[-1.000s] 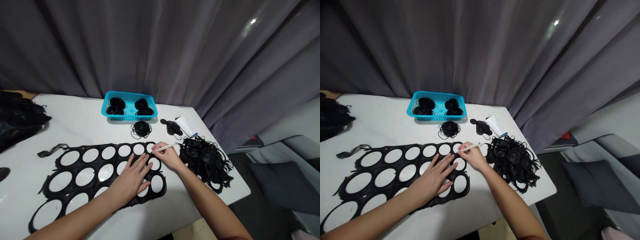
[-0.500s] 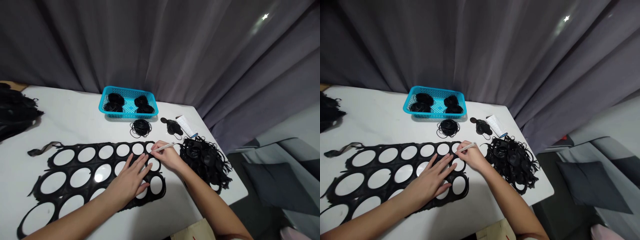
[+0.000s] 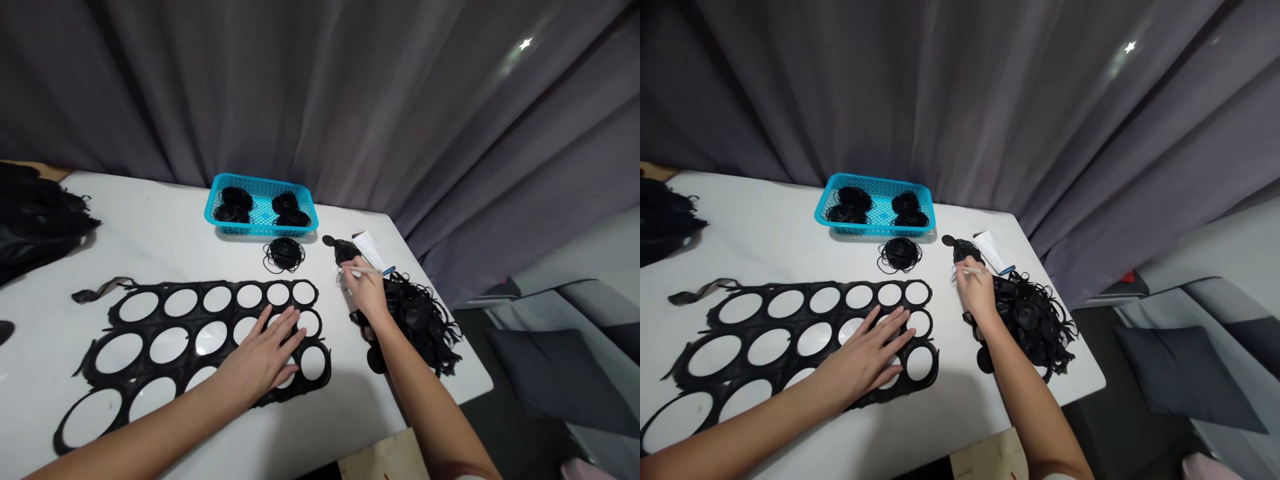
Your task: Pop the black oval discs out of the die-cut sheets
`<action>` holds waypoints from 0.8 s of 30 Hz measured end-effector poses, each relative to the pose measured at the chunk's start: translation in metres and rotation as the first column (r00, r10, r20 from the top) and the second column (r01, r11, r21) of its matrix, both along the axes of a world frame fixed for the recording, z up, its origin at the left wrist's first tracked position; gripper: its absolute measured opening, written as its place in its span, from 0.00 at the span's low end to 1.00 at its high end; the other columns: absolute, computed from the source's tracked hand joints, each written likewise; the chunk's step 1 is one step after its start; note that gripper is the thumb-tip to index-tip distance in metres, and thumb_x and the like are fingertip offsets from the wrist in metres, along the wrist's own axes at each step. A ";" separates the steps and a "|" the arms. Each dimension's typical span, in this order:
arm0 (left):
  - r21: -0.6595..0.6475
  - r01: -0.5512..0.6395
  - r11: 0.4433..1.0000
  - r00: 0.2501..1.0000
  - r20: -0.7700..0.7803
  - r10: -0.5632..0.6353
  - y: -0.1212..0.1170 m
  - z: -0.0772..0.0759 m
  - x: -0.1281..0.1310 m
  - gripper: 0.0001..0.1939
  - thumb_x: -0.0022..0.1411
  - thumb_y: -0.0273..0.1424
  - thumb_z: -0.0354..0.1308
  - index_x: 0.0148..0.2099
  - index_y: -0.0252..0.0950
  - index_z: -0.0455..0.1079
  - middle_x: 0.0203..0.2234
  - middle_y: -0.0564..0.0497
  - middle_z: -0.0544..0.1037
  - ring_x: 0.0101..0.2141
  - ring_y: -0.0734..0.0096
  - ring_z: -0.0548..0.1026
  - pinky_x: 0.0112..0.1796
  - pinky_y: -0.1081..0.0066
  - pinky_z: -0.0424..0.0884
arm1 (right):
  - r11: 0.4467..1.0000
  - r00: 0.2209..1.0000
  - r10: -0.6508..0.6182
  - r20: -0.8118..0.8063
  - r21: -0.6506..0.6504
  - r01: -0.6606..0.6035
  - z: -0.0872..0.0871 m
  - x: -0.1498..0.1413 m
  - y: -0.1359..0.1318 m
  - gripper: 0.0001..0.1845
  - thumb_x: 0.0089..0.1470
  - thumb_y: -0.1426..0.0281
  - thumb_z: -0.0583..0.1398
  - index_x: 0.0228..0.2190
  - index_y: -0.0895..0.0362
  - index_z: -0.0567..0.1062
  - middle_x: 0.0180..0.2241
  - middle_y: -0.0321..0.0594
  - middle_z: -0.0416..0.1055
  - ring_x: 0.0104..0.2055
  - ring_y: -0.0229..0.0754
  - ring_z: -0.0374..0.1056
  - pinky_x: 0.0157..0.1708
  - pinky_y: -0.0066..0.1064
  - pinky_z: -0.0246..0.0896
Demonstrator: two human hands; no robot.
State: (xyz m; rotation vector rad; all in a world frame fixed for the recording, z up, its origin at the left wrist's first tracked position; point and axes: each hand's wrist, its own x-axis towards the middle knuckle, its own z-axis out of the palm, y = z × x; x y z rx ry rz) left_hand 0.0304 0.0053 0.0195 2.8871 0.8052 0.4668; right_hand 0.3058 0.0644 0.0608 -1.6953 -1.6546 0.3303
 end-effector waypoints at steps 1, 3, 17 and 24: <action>-0.003 0.014 1.000 1.000 0.000 -0.014 -0.002 0.000 -0.001 0.24 0.70 0.40 0.55 0.64 0.36 0.64 0.64 0.36 0.66 0.65 0.50 0.61 0.65 0.47 0.47 | 0.995 0.994 0.064 -0.084 -0.064 -0.070 0.000 -0.006 -0.010 0.07 0.60 0.67 0.57 0.32 0.54 0.75 0.33 0.41 0.77 0.35 0.45 0.70 0.39 0.36 0.62; -0.007 0.035 0.999 0.999 -0.008 -0.035 -0.006 0.001 -0.005 0.24 0.70 0.40 0.56 0.64 0.37 0.64 0.64 0.37 0.65 0.65 0.50 0.62 0.65 0.48 0.48 | 0.951 0.947 0.183 -0.266 -0.197 -0.239 -0.002 -0.021 -0.034 0.07 0.58 0.66 0.59 0.30 0.54 0.76 0.33 0.40 0.78 0.36 0.44 0.71 0.39 0.34 0.64; -0.049 0.029 0.998 0.999 0.020 -0.028 -0.013 -0.003 -0.009 0.25 0.71 0.37 0.54 0.68 0.42 0.60 0.69 0.40 0.57 0.67 0.51 0.56 0.65 0.48 0.50 | 0.857 0.847 0.329 -0.417 -0.244 -0.454 -0.016 -0.045 -0.077 0.07 0.56 0.70 0.63 0.27 0.55 0.73 0.35 0.39 0.75 0.42 0.44 0.69 0.45 0.35 0.62; -0.056 0.033 0.998 0.999 0.037 -0.031 -0.014 -0.003 -0.009 0.25 0.71 0.36 0.54 0.68 0.41 0.60 0.69 0.41 0.56 0.67 0.51 0.55 0.65 0.47 0.49 | 0.856 0.848 0.347 -0.400 -0.234 -0.461 -0.017 -0.043 -0.075 0.07 0.58 0.70 0.62 0.27 0.54 0.72 0.34 0.38 0.74 0.41 0.43 0.69 0.45 0.35 0.62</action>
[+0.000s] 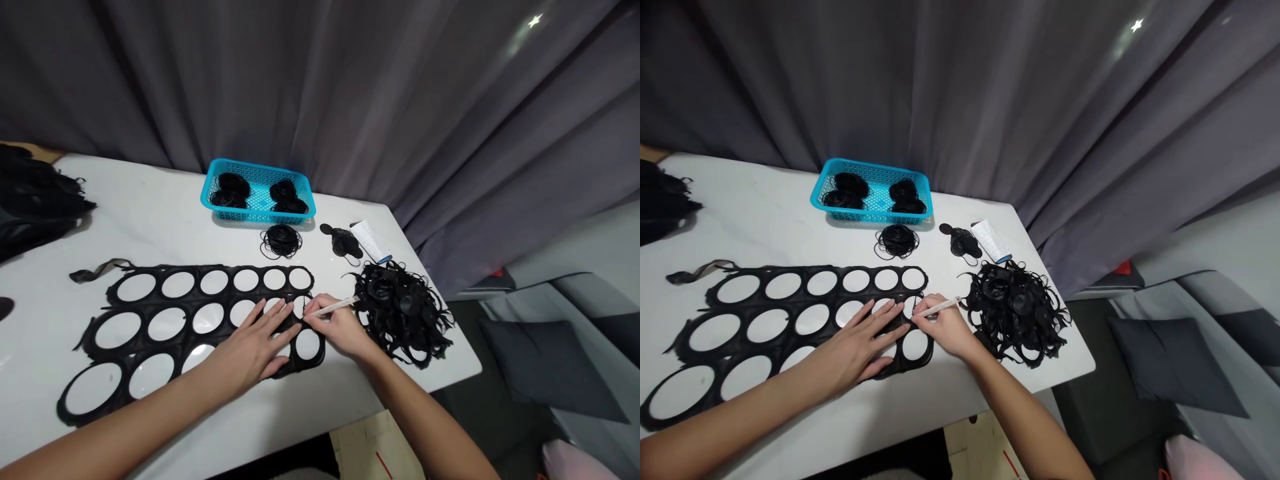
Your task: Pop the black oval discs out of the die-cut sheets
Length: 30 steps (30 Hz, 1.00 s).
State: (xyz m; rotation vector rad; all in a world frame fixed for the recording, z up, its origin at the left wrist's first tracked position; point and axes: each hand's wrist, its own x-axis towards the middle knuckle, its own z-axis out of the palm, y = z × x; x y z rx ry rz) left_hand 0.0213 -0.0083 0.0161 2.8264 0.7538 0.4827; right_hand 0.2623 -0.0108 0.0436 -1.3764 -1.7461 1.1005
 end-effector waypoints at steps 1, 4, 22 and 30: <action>-0.002 -0.002 1.000 1.000 0.010 0.002 0.000 0.000 0.000 0.25 0.72 0.36 0.54 0.68 0.42 0.60 0.69 0.42 0.56 0.67 0.51 0.56 0.65 0.48 0.49 | 1.000 1.000 0.003 0.012 0.010 -0.004 0.001 0.000 0.000 0.07 0.58 0.70 0.62 0.27 0.54 0.72 0.34 0.38 0.74 0.41 0.43 0.69 0.45 0.35 0.62; 0.002 -0.001 1.000 1.000 0.029 0.001 0.000 0.000 0.000 0.26 0.72 0.37 0.53 0.69 0.43 0.58 0.69 0.43 0.56 0.67 0.52 0.56 0.65 0.48 0.49 | 0.997 0.996 0.018 0.082 0.075 -0.024 0.002 -0.003 -0.004 0.08 0.59 0.70 0.61 0.27 0.53 0.72 0.35 0.39 0.74 0.42 0.44 0.69 0.45 0.36 0.63; -0.024 0.119 0.993 0.991 -0.058 -0.120 -0.021 0.010 -0.010 0.28 0.71 0.37 0.56 0.70 0.45 0.57 0.68 0.43 0.59 0.67 0.55 0.57 0.64 0.50 0.54 | 0.949 0.948 -0.299 0.108 0.141 0.283 0.026 0.022 -0.021 0.09 0.63 0.65 0.56 0.31 0.53 0.73 0.35 0.39 0.76 0.39 0.45 0.71 0.39 0.34 0.63; 0.013 0.119 0.993 0.992 -0.030 -0.119 -0.034 0.004 -0.010 0.28 0.69 0.39 0.58 0.68 0.46 0.60 0.70 0.43 0.55 0.67 0.50 0.55 0.64 0.49 0.53 | 0.989 0.992 -0.129 0.000 -0.072 0.129 0.003 -0.010 -0.076 0.06 0.59 0.71 0.60 0.29 0.53 0.74 0.37 0.38 0.78 0.43 0.45 0.72 0.44 0.35 0.64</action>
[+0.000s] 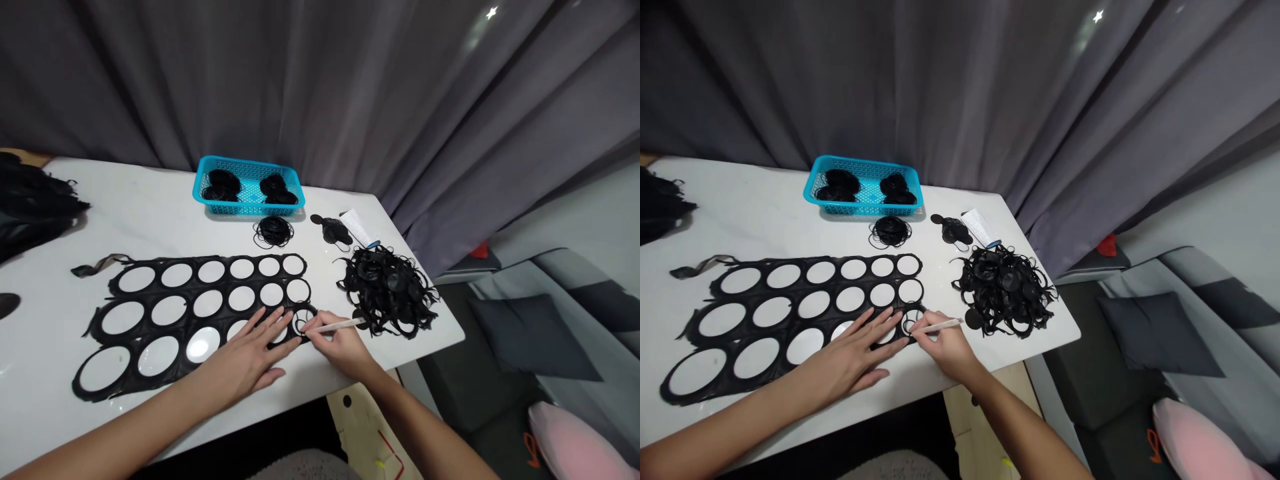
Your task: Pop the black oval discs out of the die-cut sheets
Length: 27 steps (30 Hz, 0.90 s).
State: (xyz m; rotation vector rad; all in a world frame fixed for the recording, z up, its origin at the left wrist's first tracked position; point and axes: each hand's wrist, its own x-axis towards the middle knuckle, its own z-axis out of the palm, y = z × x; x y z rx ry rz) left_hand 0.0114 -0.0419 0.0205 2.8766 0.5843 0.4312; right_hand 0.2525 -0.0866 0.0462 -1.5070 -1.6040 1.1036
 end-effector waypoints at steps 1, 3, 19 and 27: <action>0.001 0.001 1.000 1.000 -0.005 -0.001 0.000 0.000 0.000 0.28 0.69 0.39 0.58 0.68 0.46 0.60 0.70 0.42 0.55 0.68 0.50 0.55 0.64 0.49 0.53 | 1.000 1.000 0.003 0.005 0.013 -0.003 -0.001 0.000 0.000 0.06 0.59 0.71 0.60 0.29 0.53 0.74 0.37 0.38 0.78 0.43 0.45 0.72 0.44 0.36 0.64; -0.003 0.002 1.000 1.000 0.000 -0.002 0.001 0.000 0.000 0.28 0.69 0.38 0.58 0.69 0.47 0.59 0.70 0.43 0.54 0.68 0.50 0.55 0.64 0.49 0.52 | 0.999 1.000 0.017 0.012 0.034 -0.017 -0.001 0.000 0.001 0.07 0.58 0.72 0.60 0.28 0.52 0.74 0.37 0.37 0.78 0.44 0.45 0.71 0.45 0.36 0.63; -0.019 0.019 1.000 1.000 -0.017 -0.020 0.000 -0.001 -0.001 0.31 0.69 0.36 0.58 0.71 0.47 0.55 0.71 0.43 0.50 0.68 0.49 0.52 0.64 0.48 0.52 | 0.974 0.987 0.084 0.138 0.196 -0.111 0.000 -0.004 0.002 0.10 0.57 0.76 0.60 0.26 0.53 0.70 0.34 0.36 0.76 0.40 0.43 0.70 0.43 0.35 0.62; -0.040 0.017 0.999 1.000 0.023 -0.016 0.001 -0.003 -0.001 0.28 0.69 0.35 0.58 0.69 0.48 0.59 0.71 0.45 0.50 0.68 0.49 0.54 0.64 0.48 0.52 | 0.859 0.821 0.082 0.565 0.378 -0.346 -0.007 0.012 0.015 0.07 0.62 0.75 0.57 0.38 0.54 0.74 0.43 0.43 0.78 0.43 0.47 0.68 0.45 0.40 0.55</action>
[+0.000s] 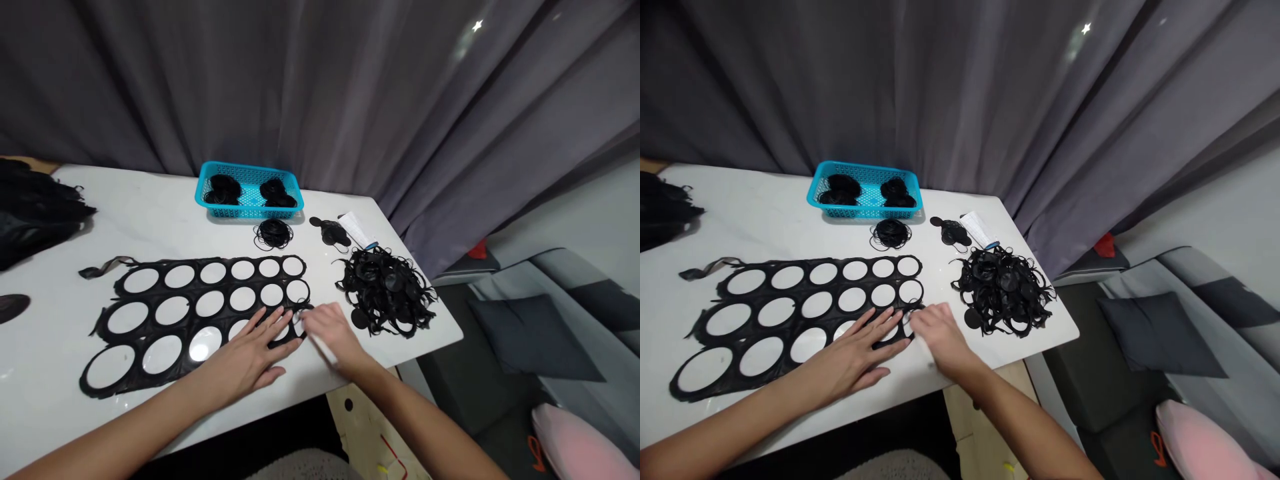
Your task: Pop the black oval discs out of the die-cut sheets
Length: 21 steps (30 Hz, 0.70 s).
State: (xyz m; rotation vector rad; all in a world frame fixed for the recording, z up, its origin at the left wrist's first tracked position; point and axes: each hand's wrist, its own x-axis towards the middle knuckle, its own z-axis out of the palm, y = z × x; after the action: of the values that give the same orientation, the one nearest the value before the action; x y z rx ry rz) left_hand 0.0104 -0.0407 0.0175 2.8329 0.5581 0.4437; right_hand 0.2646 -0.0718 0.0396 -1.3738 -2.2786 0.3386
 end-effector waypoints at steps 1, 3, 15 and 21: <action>-0.004 0.001 1.000 1.000 0.010 -0.001 0.000 0.001 0.000 0.28 0.69 0.36 0.58 0.68 0.48 0.60 0.71 0.45 0.51 0.68 0.50 0.55 0.64 0.48 0.52 | 0.994 0.995 -0.102 0.013 0.050 0.101 0.004 0.008 0.009 0.07 0.62 0.75 0.56 0.37 0.55 0.75 0.41 0.44 0.78 0.42 0.48 0.68 0.44 0.40 0.54; -0.006 0.019 1.000 1.000 0.006 -0.019 -0.001 0.006 -0.002 0.28 0.69 0.38 0.59 0.68 0.47 0.60 0.71 0.44 0.52 0.67 0.50 0.55 0.65 0.48 0.52 | 0.907 0.919 -0.393 -0.038 0.146 0.394 0.014 0.024 0.026 0.09 0.64 0.74 0.54 0.34 0.55 0.75 0.38 0.44 0.78 0.41 0.49 0.67 0.44 0.41 0.53; 0.098 -0.115 0.989 0.993 -0.019 0.118 -0.024 0.010 -0.046 0.27 0.72 0.39 0.55 0.69 0.41 0.59 0.68 0.41 0.60 0.66 0.53 0.60 0.63 0.54 0.59 | 0.891 0.882 -0.153 -0.446 -0.448 -0.072 0.018 -0.049 0.003 0.07 0.59 0.74 0.61 0.28 0.53 0.75 0.35 0.34 0.77 0.43 0.42 0.69 0.44 0.33 0.61; 0.065 -0.108 0.992 0.994 0.002 0.108 -0.025 0.009 -0.045 0.26 0.71 0.38 0.56 0.68 0.43 0.61 0.67 0.42 0.61 0.66 0.53 0.60 0.63 0.53 0.59 | 0.879 0.866 -0.145 -0.478 -0.464 -0.108 0.015 -0.051 0.000 0.10 0.57 0.76 0.62 0.25 0.53 0.72 0.35 0.34 0.77 0.42 0.42 0.69 0.45 0.34 0.60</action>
State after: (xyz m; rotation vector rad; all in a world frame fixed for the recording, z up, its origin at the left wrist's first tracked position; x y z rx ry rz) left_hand -0.0350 -0.0655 0.0265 2.8748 0.7124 0.4869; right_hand 0.2133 -0.0717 0.0542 -1.3193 -1.7973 1.1770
